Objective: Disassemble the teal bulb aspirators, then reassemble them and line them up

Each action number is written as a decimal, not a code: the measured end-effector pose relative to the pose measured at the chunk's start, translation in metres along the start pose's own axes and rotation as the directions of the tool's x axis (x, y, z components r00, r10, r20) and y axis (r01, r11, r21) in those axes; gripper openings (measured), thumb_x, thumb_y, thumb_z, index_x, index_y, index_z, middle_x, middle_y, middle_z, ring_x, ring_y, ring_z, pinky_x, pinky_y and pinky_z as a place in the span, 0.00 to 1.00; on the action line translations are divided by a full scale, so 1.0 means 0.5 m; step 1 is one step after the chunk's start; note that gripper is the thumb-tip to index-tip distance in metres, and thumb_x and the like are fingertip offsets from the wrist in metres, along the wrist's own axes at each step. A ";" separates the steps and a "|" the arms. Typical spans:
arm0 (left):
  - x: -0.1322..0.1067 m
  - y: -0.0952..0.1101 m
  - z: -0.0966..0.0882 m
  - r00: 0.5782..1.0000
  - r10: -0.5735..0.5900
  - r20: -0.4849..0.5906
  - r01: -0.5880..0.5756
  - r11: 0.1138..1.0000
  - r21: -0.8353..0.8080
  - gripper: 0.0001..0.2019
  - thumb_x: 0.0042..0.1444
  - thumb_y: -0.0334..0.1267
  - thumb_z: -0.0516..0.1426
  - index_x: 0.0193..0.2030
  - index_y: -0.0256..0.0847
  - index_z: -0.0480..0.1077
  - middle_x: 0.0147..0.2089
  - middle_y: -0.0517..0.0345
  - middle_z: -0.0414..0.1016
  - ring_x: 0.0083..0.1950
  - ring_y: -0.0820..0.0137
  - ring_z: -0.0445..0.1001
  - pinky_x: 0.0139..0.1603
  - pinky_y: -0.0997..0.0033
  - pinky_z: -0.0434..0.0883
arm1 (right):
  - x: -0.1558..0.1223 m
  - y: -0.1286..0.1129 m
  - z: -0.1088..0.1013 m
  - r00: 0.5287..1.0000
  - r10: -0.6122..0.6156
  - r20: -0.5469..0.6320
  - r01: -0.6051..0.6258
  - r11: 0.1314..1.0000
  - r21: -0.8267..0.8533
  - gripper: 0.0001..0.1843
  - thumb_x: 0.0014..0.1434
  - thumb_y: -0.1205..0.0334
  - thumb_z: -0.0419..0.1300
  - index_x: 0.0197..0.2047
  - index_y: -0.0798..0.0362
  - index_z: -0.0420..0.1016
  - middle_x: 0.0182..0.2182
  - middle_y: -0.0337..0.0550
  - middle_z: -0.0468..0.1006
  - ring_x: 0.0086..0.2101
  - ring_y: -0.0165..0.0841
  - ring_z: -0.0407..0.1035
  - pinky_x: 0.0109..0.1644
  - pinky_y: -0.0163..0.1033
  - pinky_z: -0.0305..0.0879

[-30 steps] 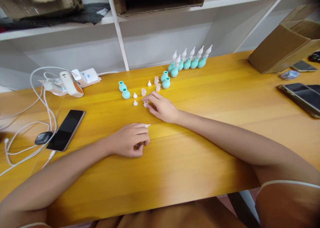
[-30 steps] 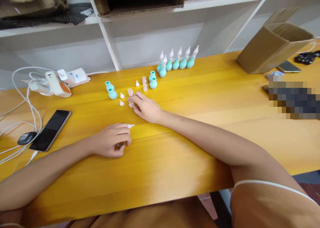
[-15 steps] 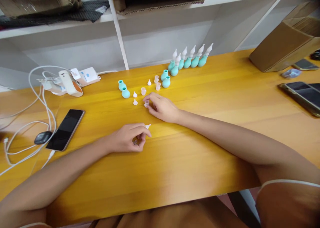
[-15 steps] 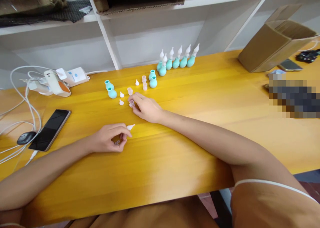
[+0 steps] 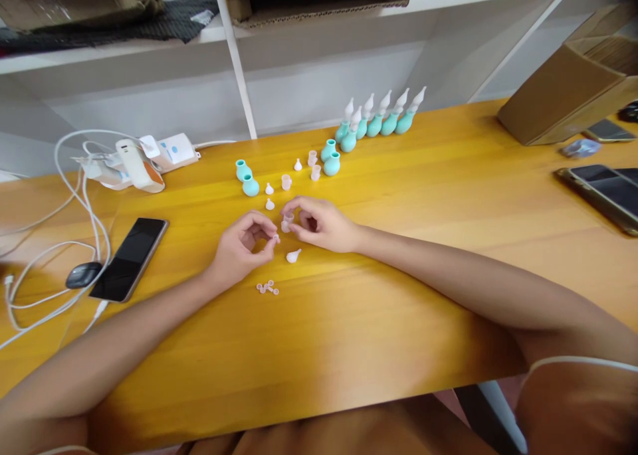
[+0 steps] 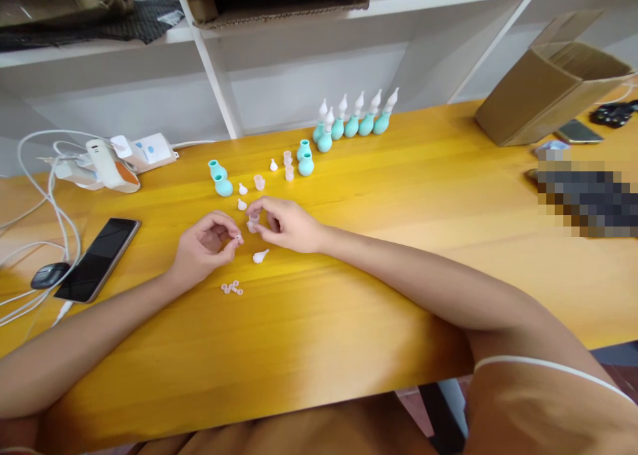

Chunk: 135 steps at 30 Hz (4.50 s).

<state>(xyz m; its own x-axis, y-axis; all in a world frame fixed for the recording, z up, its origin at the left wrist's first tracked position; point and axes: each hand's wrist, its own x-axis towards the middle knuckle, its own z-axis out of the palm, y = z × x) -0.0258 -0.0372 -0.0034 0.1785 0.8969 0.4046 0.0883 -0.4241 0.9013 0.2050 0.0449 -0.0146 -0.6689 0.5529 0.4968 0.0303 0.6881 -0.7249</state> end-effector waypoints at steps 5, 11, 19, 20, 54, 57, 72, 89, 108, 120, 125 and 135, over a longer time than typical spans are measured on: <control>0.000 0.004 -0.001 0.999 -0.040 -0.012 0.040 0.999 -0.007 0.10 0.57 0.29 0.69 0.42 0.40 0.75 0.41 0.57 0.77 0.43 0.71 0.79 0.47 0.72 0.80 | -0.006 -0.012 0.009 0.998 0.062 0.011 -0.063 0.990 0.125 0.13 0.70 0.60 0.65 0.55 0.53 0.72 0.30 0.29 0.73 0.21 0.22 0.57 0.26 0.31 0.55; 0.002 0.002 0.000 0.997 -0.072 -0.031 0.071 0.997 -0.006 0.10 0.56 0.30 0.69 0.42 0.40 0.75 0.41 0.57 0.78 0.43 0.71 0.79 0.47 0.70 0.81 | -0.008 -0.015 0.006 0.999 0.039 0.020 -0.041 0.992 0.123 0.11 0.71 0.61 0.66 0.53 0.53 0.73 0.23 0.24 0.64 0.20 0.23 0.55 0.26 0.30 0.54; 0.004 0.002 0.001 0.999 -0.034 -0.034 0.034 0.999 0.013 0.09 0.57 0.29 0.69 0.41 0.40 0.74 0.41 0.58 0.76 0.43 0.71 0.78 0.49 0.70 0.80 | -0.007 -0.019 0.003 0.993 -0.113 0.034 0.112 0.993 0.026 0.08 0.71 0.62 0.66 0.52 0.53 0.75 0.28 0.28 0.71 0.22 0.21 0.58 0.29 0.30 0.58; 0.005 0.002 0.001 0.999 -0.022 -0.034 0.023 1.000 0.019 0.09 0.57 0.29 0.69 0.41 0.40 0.74 0.41 0.58 0.76 0.43 0.71 0.78 0.48 0.71 0.80 | -0.006 -0.019 0.003 0.993 -0.113 0.037 0.113 0.993 0.021 0.08 0.71 0.62 0.66 0.52 0.53 0.75 0.29 0.29 0.72 0.22 0.21 0.59 0.29 0.31 0.58; 0.003 0.010 0.001 0.991 -0.132 -0.029 0.133 0.991 0.025 0.14 0.57 0.40 0.76 0.40 0.41 0.77 0.40 0.57 0.81 0.43 0.68 0.81 0.50 0.65 0.82 | -0.007 -0.014 0.001 0.987 -0.155 0.049 0.158 0.986 -0.052 0.09 0.72 0.61 0.65 0.54 0.52 0.76 0.34 0.35 0.76 0.24 0.23 0.60 0.31 0.32 0.59; 0.008 0.001 -0.005 0.977 -0.210 0.031 0.212 0.974 -0.084 0.16 0.54 0.40 0.77 0.40 0.41 0.77 0.39 0.58 0.82 0.43 0.68 0.83 0.50 0.65 0.83 | -0.009 -0.014 -0.001 0.983 -0.172 0.061 0.175 0.983 -0.046 0.10 0.73 0.61 0.65 0.55 0.52 0.76 0.34 0.35 0.75 0.25 0.23 0.61 0.32 0.32 0.61; 0.012 0.003 -0.008 0.958 -0.267 0.106 0.278 0.955 -0.108 0.20 0.47 0.36 0.80 0.35 0.40 0.72 0.34 0.62 0.78 0.36 0.72 0.78 0.41 0.72 0.80 | -0.014 -0.024 -0.003 0.949 -0.304 0.086 0.308 0.951 -0.033 0.11 0.75 0.63 0.63 0.59 0.51 0.77 0.51 0.48 0.83 0.25 0.21 0.63 0.32 0.32 0.67; 0.008 0.007 -0.008 0.963 -0.256 0.080 0.263 0.961 -0.082 0.21 0.47 0.38 0.80 0.35 0.40 0.73 0.34 0.62 0.77 0.37 0.71 0.77 0.41 0.72 0.76 | -0.015 -0.024 0.000 0.937 -0.344 0.059 0.347 0.936 -0.051 0.11 0.75 0.64 0.64 0.58 0.54 0.77 0.50 0.47 0.83 0.25 0.20 0.62 0.32 0.30 0.66; 0.000 0.002 -0.004 0.971 -0.200 0.134 0.171 0.964 0.202 0.10 0.58 0.29 0.64 0.45 0.43 0.72 0.43 0.59 0.77 0.42 0.71 0.78 0.47 0.69 0.77 | -0.005 -0.011 -0.004 0.990 -0.108 0.091 0.105 0.994 0.037 0.07 0.76 0.58 0.64 0.48 0.53 0.77 0.34 0.37 0.77 0.28 0.26 0.66 0.37 0.33 0.64; 0.001 0.015 0.003 0.965 -0.212 0.155 0.126 0.892 0.434 0.12 0.63 0.35 0.66 0.51 0.45 0.72 0.42 0.61 0.76 0.39 0.71 0.77 0.43 0.68 0.77 | 0.000 -0.008 0.000 0.998 -0.020 0.068 0.012 0.993 0.116 0.06 0.75 0.59 0.65 0.49 0.53 0.77 0.30 0.33 0.76 0.27 0.26 0.70 0.36 0.33 0.66; 0.003 0.018 0.004 0.957 -0.257 0.137 0.159 0.855 0.494 0.12 0.63 0.39 0.70 0.47 0.44 0.72 0.36 0.64 0.76 0.33 0.72 0.73 0.35 0.71 0.71 | 0.000 -0.014 0.000 0.995 -0.025 0.096 0.011 0.989 0.146 0.06 0.76 0.59 0.63 0.48 0.53 0.76 0.34 0.36 0.79 0.29 0.27 0.75 0.36 0.33 0.68; 0.002 0.015 0.003 0.958 -0.281 0.053 0.246 0.905 0.347 0.10 0.63 0.41 0.68 0.48 0.43 0.75 0.39 0.60 0.79 0.37 0.70 0.76 0.39 0.69 0.73 | -0.003 -0.014 -0.015 0.992 -0.079 0.096 0.087 0.993 -0.083 0.02 0.65 0.67 0.58 0.40 0.53 0.73 0.33 0.38 0.73 0.31 0.29 0.65 0.38 0.36 0.60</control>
<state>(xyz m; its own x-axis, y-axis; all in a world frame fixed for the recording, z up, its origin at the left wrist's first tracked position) -0.0237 -0.0396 0.0033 0.1979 0.9720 0.1267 0.4639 -0.2067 0.8614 0.2115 0.0428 -0.0067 -0.7374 0.4494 0.5043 0.0339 0.7703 -0.6368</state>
